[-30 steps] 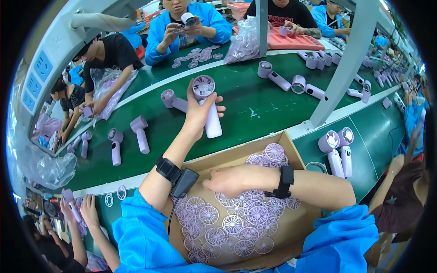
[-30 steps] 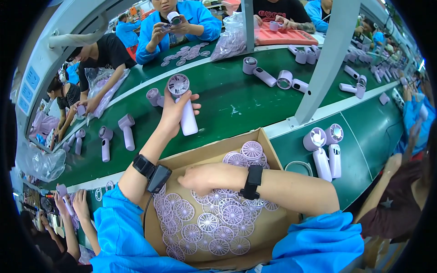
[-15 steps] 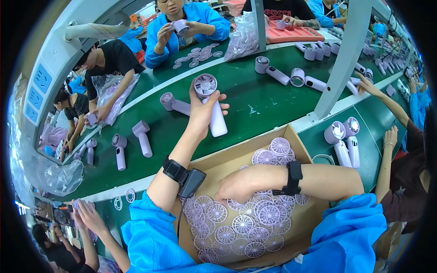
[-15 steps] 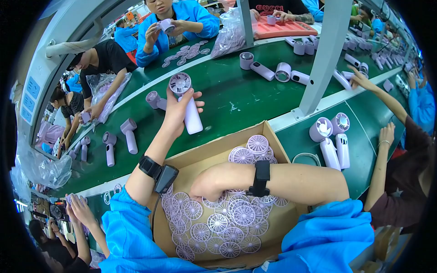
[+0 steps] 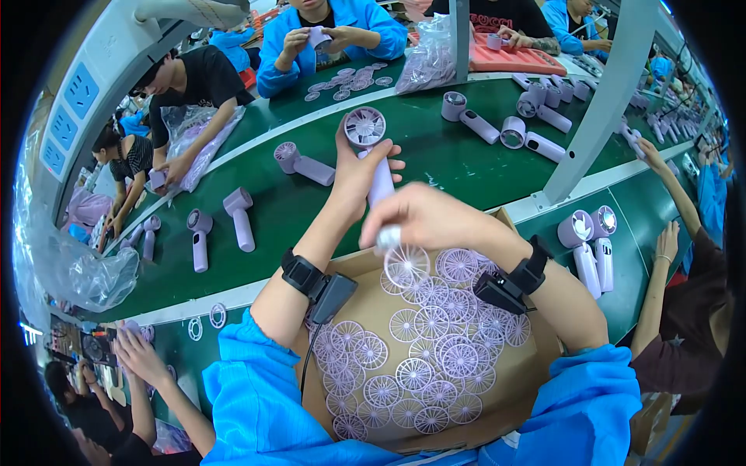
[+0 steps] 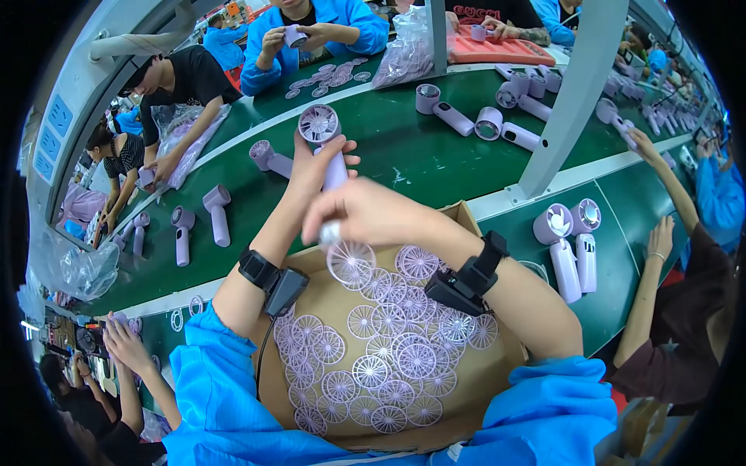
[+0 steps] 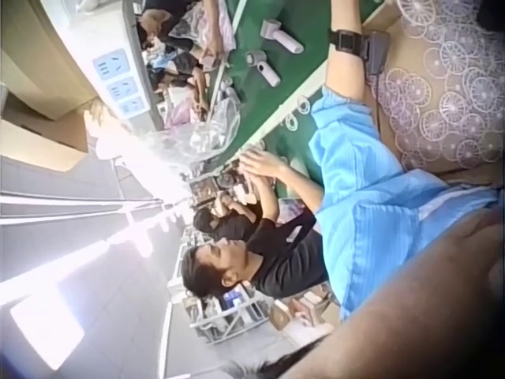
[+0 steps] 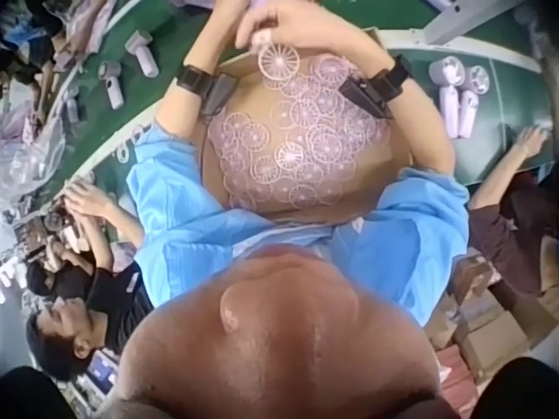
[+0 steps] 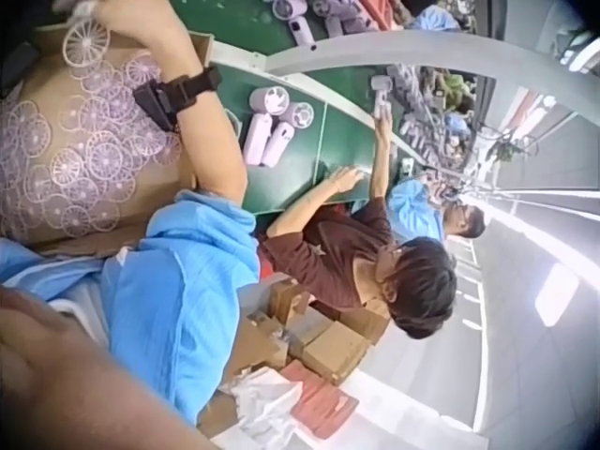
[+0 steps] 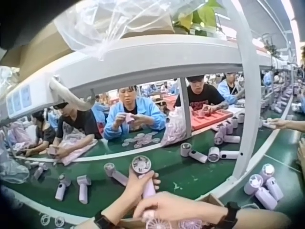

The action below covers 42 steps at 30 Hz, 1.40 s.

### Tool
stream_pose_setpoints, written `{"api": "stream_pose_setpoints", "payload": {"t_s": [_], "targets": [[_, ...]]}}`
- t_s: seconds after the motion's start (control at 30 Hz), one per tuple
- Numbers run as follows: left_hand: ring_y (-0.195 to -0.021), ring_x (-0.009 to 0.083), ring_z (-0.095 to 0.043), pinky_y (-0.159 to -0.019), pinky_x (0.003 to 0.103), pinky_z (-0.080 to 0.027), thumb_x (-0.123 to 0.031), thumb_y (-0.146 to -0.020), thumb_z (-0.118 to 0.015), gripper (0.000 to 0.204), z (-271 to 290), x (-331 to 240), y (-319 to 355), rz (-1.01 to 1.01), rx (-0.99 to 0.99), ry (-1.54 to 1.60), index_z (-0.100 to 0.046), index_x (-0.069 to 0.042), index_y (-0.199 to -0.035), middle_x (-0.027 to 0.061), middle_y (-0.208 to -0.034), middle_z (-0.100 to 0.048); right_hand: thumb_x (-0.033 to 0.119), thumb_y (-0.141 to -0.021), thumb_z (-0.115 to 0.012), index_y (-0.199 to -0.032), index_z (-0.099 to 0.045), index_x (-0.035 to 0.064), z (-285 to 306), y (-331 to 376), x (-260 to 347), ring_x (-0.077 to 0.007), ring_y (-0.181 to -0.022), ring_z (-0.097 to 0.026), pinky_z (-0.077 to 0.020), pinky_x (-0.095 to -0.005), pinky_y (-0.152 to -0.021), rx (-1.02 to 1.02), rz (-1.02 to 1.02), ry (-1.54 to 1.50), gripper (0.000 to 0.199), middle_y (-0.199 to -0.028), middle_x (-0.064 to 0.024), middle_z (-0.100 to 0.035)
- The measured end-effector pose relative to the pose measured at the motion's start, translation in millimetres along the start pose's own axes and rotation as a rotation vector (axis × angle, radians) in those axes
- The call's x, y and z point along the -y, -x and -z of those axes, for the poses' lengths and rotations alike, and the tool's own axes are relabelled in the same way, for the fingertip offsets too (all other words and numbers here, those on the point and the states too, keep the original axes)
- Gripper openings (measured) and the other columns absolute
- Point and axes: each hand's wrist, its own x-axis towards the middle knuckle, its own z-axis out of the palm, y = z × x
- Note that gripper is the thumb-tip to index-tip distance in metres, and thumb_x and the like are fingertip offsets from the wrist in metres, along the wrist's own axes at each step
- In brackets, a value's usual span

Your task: Assembling and inspecting small handheld electric fans on a production line.

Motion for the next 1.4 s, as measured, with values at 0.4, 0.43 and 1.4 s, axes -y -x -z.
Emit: {"api": "stream_pose_setpoints", "payload": {"t_s": [0.4,0.43,1.4], "targets": [[-0.068,0.0218,-0.064,-0.052,0.034,-0.054,-0.007,-0.082,-0.063,0.072,-9,-9,7,0.040,0.070,0.001,-0.014,-0.011,-0.135,0.0143,-0.090,-0.059,-0.001,-0.071,-0.060,-0.100,-0.063,0.0062,-5,17,-13,-0.0242,-0.080,-0.063,-0.0502,-0.0324,-0.073,0.024,0.241,0.779,0.029,-0.082,-0.0101,-0.063],[-0.068,0.0217,-0.064,-0.052,0.034,-0.054,-0.008,-0.083,-0.063,0.070,-11,-7,4,0.018,0.081,-0.001,-0.016,-0.011,-0.134,0.0143,-0.089,-0.060,-0.001,-0.071,-0.060,-0.103,-0.062,0.0072,-13,25,-13,-0.0255,-0.080,-0.064,-0.0507,-0.0335,-0.072,0.028,0.347,0.943,0.033,-0.083,-0.0107,-0.063],[-0.088,0.0191,-0.060,-0.057,0.030,-0.054,-0.002,-0.077,-0.069,0.088,-29,-23,28,-0.395,0.066,0.150,-0.012,-0.017,-0.143,0.0120,-0.116,-0.048,0.009,-0.092,-0.049,-0.106,-0.059,0.0011,25,9,-15,-0.0089,-0.059,-0.055,-0.0427,-0.0205,-0.053,-0.609,0.026,-0.448,0.019,-0.082,-0.0040,-0.062]]}}
